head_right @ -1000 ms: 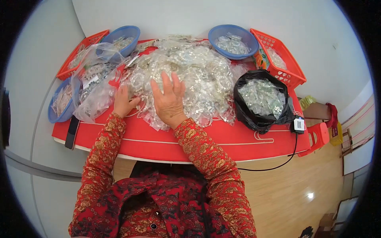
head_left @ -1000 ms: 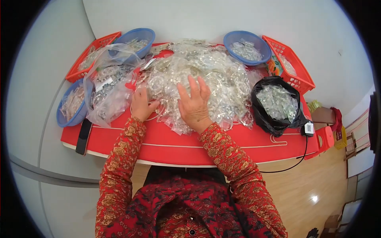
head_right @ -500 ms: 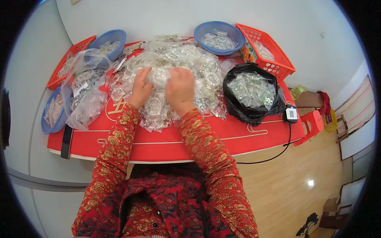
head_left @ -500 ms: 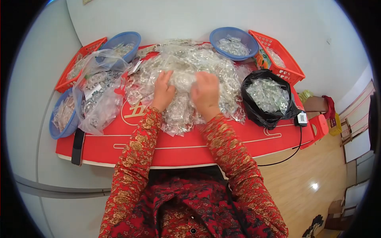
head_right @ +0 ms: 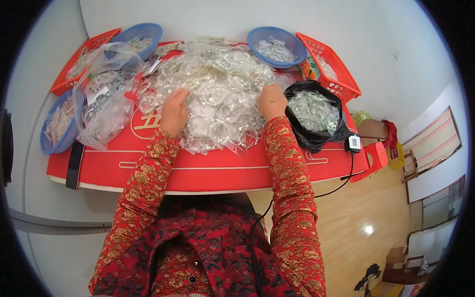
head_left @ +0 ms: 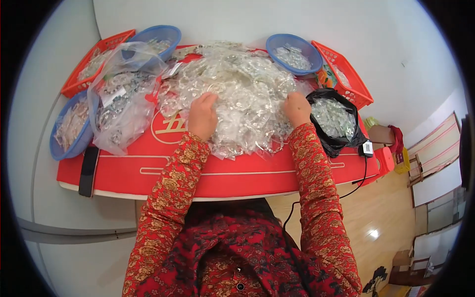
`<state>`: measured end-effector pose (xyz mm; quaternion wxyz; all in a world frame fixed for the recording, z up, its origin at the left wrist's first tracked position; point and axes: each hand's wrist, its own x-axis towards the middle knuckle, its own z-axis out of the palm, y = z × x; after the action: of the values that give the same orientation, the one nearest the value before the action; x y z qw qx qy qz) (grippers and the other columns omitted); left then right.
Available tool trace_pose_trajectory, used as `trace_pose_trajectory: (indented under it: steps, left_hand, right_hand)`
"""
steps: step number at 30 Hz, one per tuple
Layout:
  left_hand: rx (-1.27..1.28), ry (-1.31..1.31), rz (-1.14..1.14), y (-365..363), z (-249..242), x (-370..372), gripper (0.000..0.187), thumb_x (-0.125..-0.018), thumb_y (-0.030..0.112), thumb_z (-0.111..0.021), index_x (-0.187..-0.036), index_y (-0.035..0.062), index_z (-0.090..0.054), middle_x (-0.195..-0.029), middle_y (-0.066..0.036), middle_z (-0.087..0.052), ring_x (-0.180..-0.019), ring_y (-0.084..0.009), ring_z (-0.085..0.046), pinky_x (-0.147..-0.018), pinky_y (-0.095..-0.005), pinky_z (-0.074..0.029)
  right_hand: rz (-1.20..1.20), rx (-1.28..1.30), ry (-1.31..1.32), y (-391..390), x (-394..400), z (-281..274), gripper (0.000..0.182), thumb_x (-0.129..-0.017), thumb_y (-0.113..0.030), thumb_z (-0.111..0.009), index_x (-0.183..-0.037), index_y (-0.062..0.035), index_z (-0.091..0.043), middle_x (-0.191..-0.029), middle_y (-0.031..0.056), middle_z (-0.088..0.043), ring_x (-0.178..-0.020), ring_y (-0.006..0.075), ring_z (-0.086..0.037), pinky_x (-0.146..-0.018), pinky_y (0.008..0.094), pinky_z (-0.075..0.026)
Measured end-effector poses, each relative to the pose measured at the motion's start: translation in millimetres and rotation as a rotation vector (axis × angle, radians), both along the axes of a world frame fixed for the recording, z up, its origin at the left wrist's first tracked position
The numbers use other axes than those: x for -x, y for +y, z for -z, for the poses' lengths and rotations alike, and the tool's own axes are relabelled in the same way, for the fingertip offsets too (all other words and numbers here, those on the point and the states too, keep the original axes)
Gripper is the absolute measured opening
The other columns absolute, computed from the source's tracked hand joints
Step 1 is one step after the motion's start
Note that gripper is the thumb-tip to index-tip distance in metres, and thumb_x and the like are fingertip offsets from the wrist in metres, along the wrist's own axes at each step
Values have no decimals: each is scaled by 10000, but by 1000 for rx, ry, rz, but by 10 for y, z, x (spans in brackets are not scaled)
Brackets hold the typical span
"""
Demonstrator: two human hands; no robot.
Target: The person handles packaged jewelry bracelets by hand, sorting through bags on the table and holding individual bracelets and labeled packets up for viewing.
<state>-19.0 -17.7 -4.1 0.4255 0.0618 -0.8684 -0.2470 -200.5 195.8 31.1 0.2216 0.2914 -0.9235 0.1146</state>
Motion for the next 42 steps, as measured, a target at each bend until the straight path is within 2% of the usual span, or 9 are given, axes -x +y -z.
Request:
trace_pose_trajectory:
  steps: [5,8,12,16,21,23,29,35,42]
  left_hand:
    - [124,-23,-126,161,-145,-180,211,-693,77,-556,-900,41,-572,-938,-119,-557,-900,-327,-486,-783,-376,-394]
    - [-54,-94,32,295,-186,-249,206,-704,176,-607,-863,49,-574,-879,-103,-556,-852,-301,-489,-777,-362,-392]
    - [126,-148,188,387,-125,-282,247,-655,214,-674,-817,61,-567,-856,-92,-516,-856,-290,-463,-782,-362,-382]
    - [196,-214,225,394,-116,-293,275,-615,181,-702,-815,61,-558,-874,-98,-479,-876,-295,-438,-784,-378,-372]
    - [125,-63,211,386,-97,-233,339,-604,173,-707,-877,43,-553,-896,-101,-480,-887,-287,-435,-785,-372,-363]
    - [133,94,153,355,-58,-176,363,-617,183,-714,-905,35,-552,-917,-92,-498,-855,-248,-466,-736,-340,-393]
    - [-1248,163,506,442,-252,-211,250,-762,190,-650,-914,22,-545,-855,-18,-574,-626,-52,-480,-527,-174,-385]
    - [-1208,54,518,307,-231,-254,171,-760,106,-632,-873,-7,-570,-747,-21,-599,-654,-60,-524,-592,-183,-414]
    - [-1149,25,538,334,-203,-232,151,-768,117,-632,-870,28,-567,-733,9,-573,-574,-27,-456,-499,-162,-356]
  right_hand:
    - [30,143,168,16,-137,-77,101,-710,-45,-481,-806,-57,-510,-899,118,-519,-763,327,-552,-620,408,-462]
    - [-25,253,306,50,-120,-37,59,-737,-62,-472,-787,-59,-503,-891,119,-517,-737,329,-543,-609,416,-453]
    - [-231,680,447,54,-149,-185,67,-783,-85,-497,-818,-33,-521,-779,124,-518,-669,283,-523,-552,378,-435]
    - [-430,1356,-668,-46,-317,-281,52,-829,-87,-499,-810,-46,-524,-670,14,-480,-565,110,-464,-486,254,-388]
    - [-613,1556,-1006,-220,-305,-155,50,-847,-78,-488,-803,-61,-505,-634,-14,-449,-507,75,-415,-458,213,-352]
    - [-645,1562,-1071,-268,-358,-138,51,-849,-81,-493,-801,-65,-492,-621,-15,-447,-483,76,-411,-451,214,-357]
    - [-781,1408,-1173,-497,-725,14,21,-846,-80,-494,-831,-65,-496,-639,-15,-468,-497,65,-435,-459,199,-367]
    - [-756,1216,-1149,-496,-923,49,94,-856,-148,-498,-875,-57,-516,-638,-47,-452,-471,22,-364,-419,172,-295]
    - [-785,1095,-1163,-368,-887,34,117,-859,-169,-509,-860,-54,-530,-643,-50,-443,-475,24,-354,-409,167,-259]
